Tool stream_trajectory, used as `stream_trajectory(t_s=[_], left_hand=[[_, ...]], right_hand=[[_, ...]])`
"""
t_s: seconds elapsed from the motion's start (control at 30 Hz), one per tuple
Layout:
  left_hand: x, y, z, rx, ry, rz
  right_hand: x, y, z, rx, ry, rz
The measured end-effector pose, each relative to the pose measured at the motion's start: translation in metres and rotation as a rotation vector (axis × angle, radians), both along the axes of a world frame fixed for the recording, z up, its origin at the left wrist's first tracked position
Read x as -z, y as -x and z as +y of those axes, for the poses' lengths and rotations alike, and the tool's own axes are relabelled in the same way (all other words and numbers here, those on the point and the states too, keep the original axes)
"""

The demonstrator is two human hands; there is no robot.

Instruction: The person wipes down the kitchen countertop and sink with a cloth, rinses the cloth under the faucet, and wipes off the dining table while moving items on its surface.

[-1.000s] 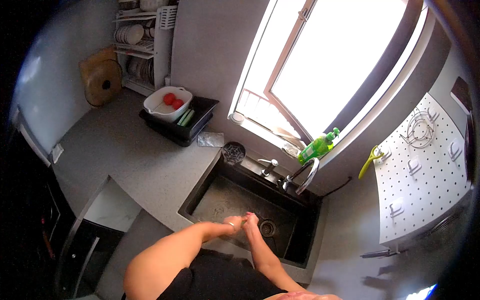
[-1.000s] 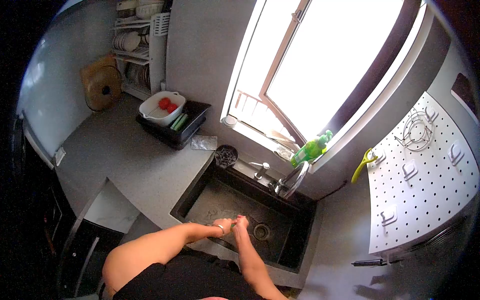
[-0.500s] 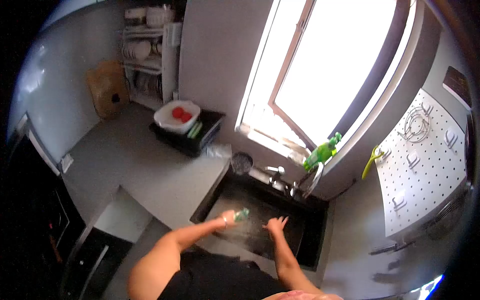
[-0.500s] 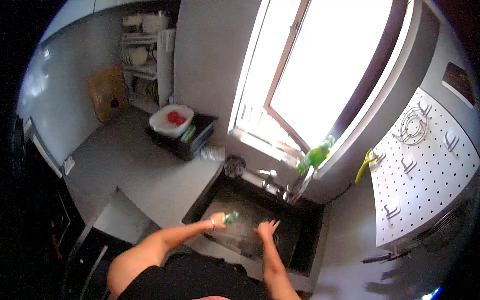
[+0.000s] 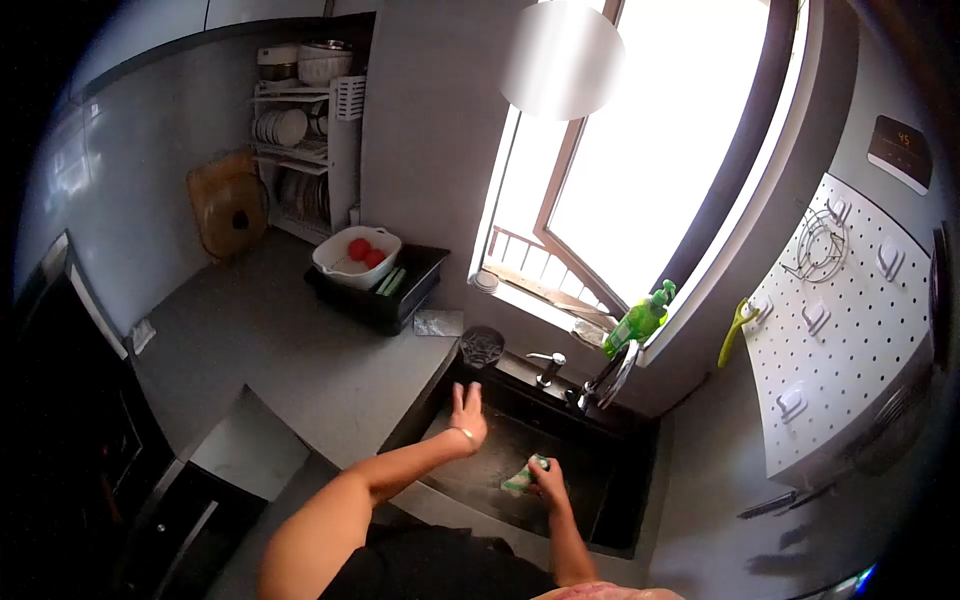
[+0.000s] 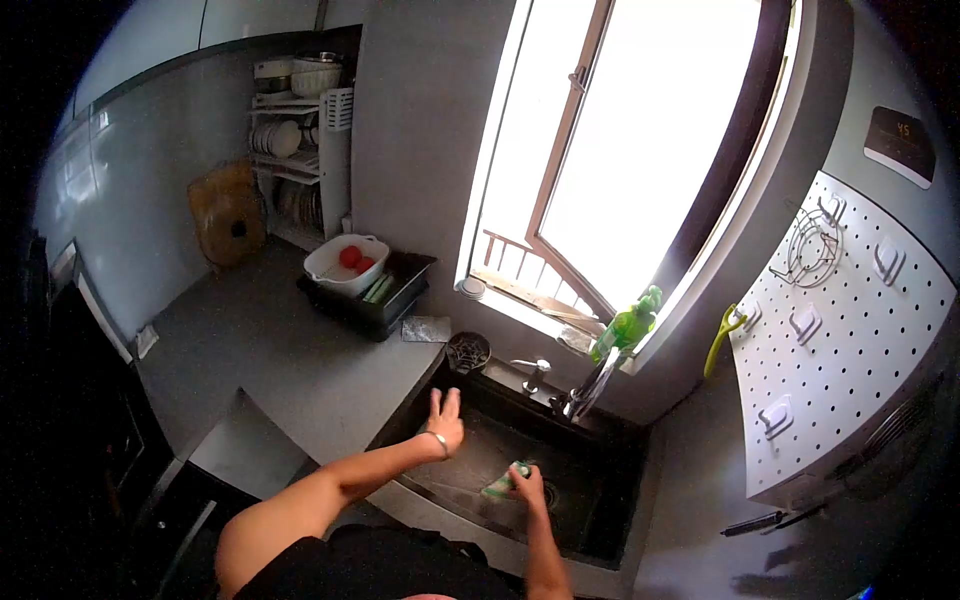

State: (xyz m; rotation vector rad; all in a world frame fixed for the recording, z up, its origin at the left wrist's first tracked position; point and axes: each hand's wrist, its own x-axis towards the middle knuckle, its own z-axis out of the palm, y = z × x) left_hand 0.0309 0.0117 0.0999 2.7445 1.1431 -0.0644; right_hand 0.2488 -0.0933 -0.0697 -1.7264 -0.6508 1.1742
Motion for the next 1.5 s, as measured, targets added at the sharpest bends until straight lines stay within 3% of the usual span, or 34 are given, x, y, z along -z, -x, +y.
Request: stream_trajectory(t_s=[0.07,0.13,0.2,0.23,0.3,0.33,0.37,0.4,0.5,0.57,0.67,0.77,0.87,1.0,1.1,1.2,1.23,1.33,1.47,1.5], left_hand=[[0.069,0.000,0.005,0.204,-0.069,0.006],[0.116,-0.014,-0.007,0.031,0.553,-0.251],[0.078,-0.009,-0.025,0.085,1.182,-0.609],[0.057,-0.003,-0.038,-0.080,1.211,-0.740],[0.078,0.000,-0.031,-0.041,0.946,-0.708],[0.091,0.008,-0.031,-0.055,0.816,-0.688],[0.095,0.013,-0.034,-0.058,0.647,-0.639],[0.093,0.021,-0.037,-0.126,0.677,-0.578],[0.086,0.044,-0.055,-0.189,0.460,-0.615],[0.085,0.061,-0.064,-0.263,0.473,-0.572],[0.071,0.081,-0.088,-0.349,0.243,-0.474],[0.065,0.093,-0.112,-0.335,0.037,-0.449],[0.053,0.112,-0.138,-0.273,-0.128,-0.379],[0.065,0.148,-0.155,-0.460,0.023,-0.484],[0.060,0.210,-0.177,-0.546,0.298,-0.756],[0.088,0.276,-0.210,-0.586,0.284,-1.139],[0.080,0.303,-0.228,-0.632,0.271,-1.165],[0.095,0.374,-0.272,-0.984,0.245,-1.144],[0.041,0.443,-0.364,-1.317,0.356,-0.909],[0.089,0.445,-0.372,-1.432,-0.054,-0.865]], right_hand=[[-0.003,0.007,0.003,-0.040,-0.083,-0.094],[-0.053,0.033,0.006,-0.103,-0.151,0.037],[-0.087,0.045,0.011,-0.323,-0.346,-0.101],[-0.102,0.042,0.011,-0.382,-0.336,0.015],[-0.121,0.031,0.010,-0.535,-0.288,0.258],[-0.107,0.015,0.009,-0.495,-0.261,0.404],[-0.075,-0.003,0.019,-0.390,-0.101,0.268],[-0.045,-0.014,0.023,-0.298,0.055,0.118],[-0.009,-0.017,-0.002,-0.410,0.004,-0.185],[-0.004,-0.012,-0.001,-0.476,-0.088,-0.381],[-0.031,0.027,-0.006,-0.775,-0.040,-0.352],[-0.088,0.097,-0.019,-0.907,-0.077,0.158],[-0.124,0.154,-0.034,-0.944,0.007,0.339],[-0.109,0.192,-0.027,-0.904,0.044,0.384],[-0.125,0.246,-0.037,-0.962,-0.019,0.390],[-0.140,0.317,-0.051,-0.972,0.073,0.239],[-0.154,0.349,-0.068,-0.993,0.087,0.341],[-0.148,0.438,-0.077,-1.304,0.094,0.402],[-0.160,0.535,-0.105,-1.689,0.172,0.213],[-0.159,0.555,-0.119,-1.743,0.174,-0.059]])
